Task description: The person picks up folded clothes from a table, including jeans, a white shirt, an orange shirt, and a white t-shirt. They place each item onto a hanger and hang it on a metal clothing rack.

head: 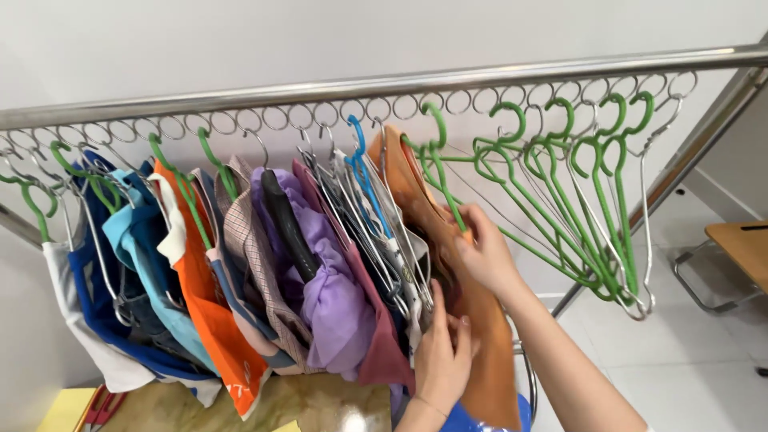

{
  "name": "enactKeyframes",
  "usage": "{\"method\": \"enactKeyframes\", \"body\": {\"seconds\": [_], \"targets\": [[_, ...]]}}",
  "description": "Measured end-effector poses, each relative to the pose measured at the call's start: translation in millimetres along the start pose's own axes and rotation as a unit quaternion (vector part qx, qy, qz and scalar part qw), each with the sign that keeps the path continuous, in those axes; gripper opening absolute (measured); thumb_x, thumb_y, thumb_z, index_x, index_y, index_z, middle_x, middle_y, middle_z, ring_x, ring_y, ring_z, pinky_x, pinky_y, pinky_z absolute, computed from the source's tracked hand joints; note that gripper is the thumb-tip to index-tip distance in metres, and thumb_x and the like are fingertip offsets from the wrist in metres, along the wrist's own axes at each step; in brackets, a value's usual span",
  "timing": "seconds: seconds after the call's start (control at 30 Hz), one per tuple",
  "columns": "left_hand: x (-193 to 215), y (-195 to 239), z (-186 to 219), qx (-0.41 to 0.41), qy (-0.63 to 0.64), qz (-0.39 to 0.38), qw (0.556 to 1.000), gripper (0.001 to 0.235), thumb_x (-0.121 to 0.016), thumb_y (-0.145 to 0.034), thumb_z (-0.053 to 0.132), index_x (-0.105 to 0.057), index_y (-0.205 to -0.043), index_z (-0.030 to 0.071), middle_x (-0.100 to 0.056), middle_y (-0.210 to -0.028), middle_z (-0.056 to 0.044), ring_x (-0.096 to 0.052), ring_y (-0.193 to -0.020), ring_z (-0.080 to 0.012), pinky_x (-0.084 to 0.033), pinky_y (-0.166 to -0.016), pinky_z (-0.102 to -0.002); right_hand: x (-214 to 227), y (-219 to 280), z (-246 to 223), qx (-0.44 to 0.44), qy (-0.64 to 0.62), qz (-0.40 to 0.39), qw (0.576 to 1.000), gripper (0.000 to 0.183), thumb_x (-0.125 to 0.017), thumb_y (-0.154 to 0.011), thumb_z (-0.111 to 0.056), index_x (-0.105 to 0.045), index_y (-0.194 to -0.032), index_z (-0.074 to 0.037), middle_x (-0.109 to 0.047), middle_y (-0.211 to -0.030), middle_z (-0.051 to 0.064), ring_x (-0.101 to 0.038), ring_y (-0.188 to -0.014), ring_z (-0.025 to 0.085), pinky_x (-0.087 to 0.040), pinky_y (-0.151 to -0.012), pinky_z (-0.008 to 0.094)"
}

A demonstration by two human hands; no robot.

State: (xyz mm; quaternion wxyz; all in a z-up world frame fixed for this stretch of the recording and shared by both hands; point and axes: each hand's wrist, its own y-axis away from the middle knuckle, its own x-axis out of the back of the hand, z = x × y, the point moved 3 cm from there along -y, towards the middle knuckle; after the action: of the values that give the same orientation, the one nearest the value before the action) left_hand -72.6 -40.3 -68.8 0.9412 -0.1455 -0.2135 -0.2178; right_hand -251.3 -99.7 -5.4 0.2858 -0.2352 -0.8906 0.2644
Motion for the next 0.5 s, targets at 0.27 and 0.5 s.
{"method": "enactKeyframes", "body": {"seconds": [0.27,0.5], "targets": [[47.9,-4.8,26.9,-0.096,0.044,0.027,0.994,0.033,-0.056,-0.099,0.018,-0.069,-0.129,0.024,-0.071,-0.076,0.002,-0.071,-0.066,-0.0207,-0.053,-0.065,-0.040,-43.7,-47.1,33.9,-0.128,0.015,-0.078,0.989,0.048,-0.046,-0.086,0.001,-0.063,-0.123,-0.023,-0.071,-0.131,-0.003,-0.065,-0.121,0.019,-0.044,-0.104,0.035],[72.4,-7.1,49.4,-0.048,0.101,0.045,0.993,0.027,-0.056,-0.103,0.021,-0.069,-0.127,0.018,-0.058,-0.065,0.004,-0.054,-0.058,-0.0111,-0.047,-0.062,-0.032,-29.2,-31.2,42.1,-0.146,0.092,-0.091,0.981,0.062,-0.063,-0.089,-0.013,-0.053,-0.150,-0.014,-0.062,-0.149,0.009,-0.059,-0.136,0.030,-0.044,-0.110,0.040]]}}
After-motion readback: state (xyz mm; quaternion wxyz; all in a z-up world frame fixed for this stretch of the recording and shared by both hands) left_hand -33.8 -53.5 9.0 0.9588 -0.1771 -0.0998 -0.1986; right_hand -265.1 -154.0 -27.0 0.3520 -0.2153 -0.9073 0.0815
